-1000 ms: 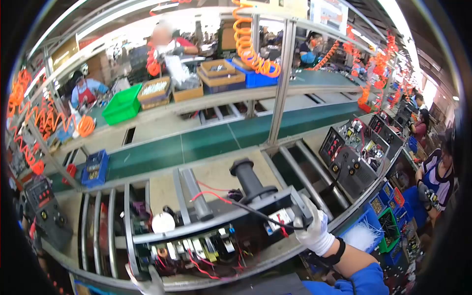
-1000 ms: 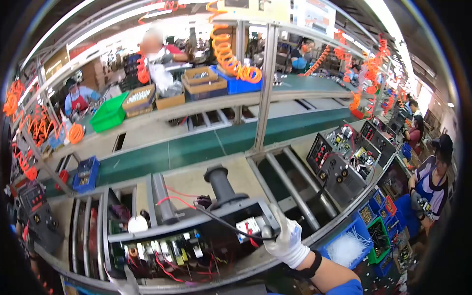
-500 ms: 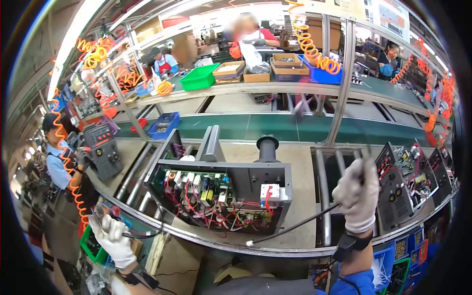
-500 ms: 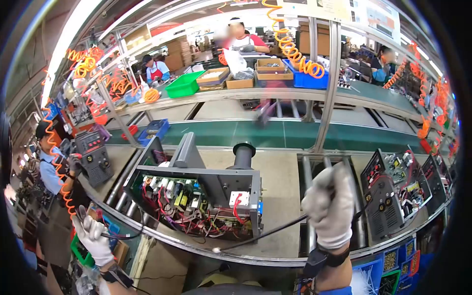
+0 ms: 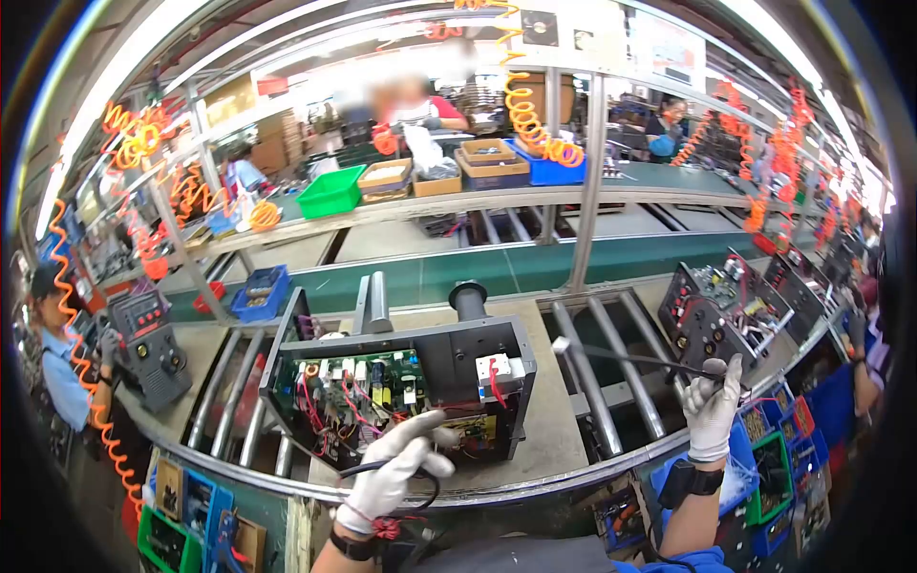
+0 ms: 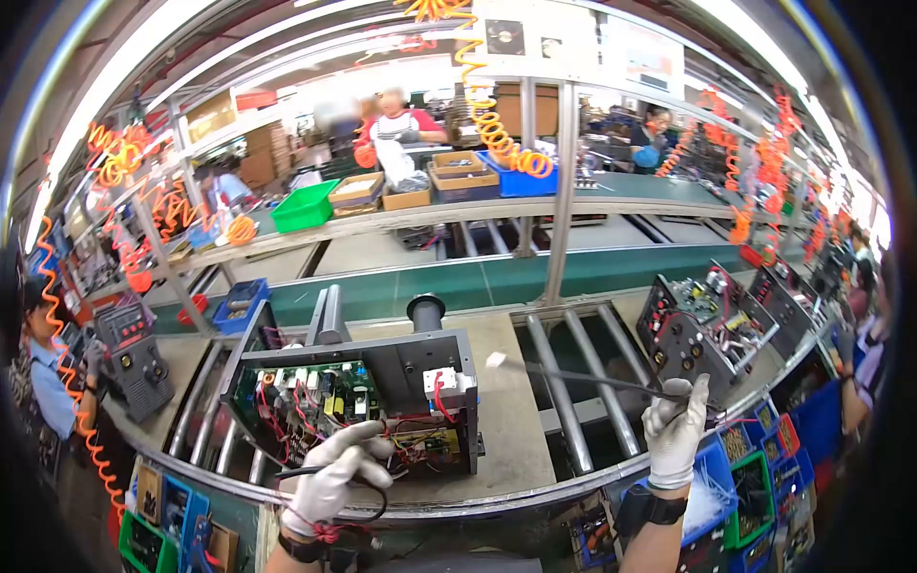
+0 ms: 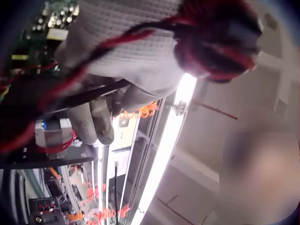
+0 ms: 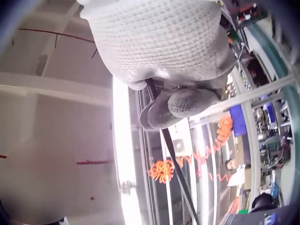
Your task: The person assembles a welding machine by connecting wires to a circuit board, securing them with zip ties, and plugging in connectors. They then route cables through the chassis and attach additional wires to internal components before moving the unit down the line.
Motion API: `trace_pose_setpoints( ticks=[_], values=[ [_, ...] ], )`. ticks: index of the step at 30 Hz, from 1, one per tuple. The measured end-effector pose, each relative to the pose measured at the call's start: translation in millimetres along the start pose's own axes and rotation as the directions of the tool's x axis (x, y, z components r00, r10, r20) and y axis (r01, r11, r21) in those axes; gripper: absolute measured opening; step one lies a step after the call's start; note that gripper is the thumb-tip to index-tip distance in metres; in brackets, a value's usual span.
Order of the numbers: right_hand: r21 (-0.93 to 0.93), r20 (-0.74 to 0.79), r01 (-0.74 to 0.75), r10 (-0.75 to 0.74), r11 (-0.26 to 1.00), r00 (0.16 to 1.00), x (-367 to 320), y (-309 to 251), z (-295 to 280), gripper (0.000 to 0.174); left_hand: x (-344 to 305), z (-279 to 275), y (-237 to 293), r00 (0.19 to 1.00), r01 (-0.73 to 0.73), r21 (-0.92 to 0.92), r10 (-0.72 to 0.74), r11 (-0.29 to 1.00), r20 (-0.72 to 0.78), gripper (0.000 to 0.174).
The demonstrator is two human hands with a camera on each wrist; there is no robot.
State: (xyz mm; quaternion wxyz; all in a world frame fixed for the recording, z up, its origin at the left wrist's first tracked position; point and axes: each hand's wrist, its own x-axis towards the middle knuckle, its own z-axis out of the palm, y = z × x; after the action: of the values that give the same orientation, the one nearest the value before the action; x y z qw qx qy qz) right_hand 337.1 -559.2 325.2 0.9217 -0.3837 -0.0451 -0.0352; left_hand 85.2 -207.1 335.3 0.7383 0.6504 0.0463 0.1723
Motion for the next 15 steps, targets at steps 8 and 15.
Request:
trace_pose_setpoints(
  ticks=[8, 15],
  values=[
    [-0.118, -0.102, -0.063, 0.051, 0.991, 0.993, -10.8, 29.4, -8.1, 0.052, 84.1, 29.2, -18.2, 0.965, -0.243, 0.421, 0.263, 0.874, 0.012, 0.035],
    [0.059, -0.003, -0.236, 0.237, 0.97, 0.972, 32.5, 59.0, -5.0, 0.055, 126.4, 38.6, -31.5, 0.911, -0.312, 0.757, 0.406, 0.575, 0.067, 0.034]
  ],
)
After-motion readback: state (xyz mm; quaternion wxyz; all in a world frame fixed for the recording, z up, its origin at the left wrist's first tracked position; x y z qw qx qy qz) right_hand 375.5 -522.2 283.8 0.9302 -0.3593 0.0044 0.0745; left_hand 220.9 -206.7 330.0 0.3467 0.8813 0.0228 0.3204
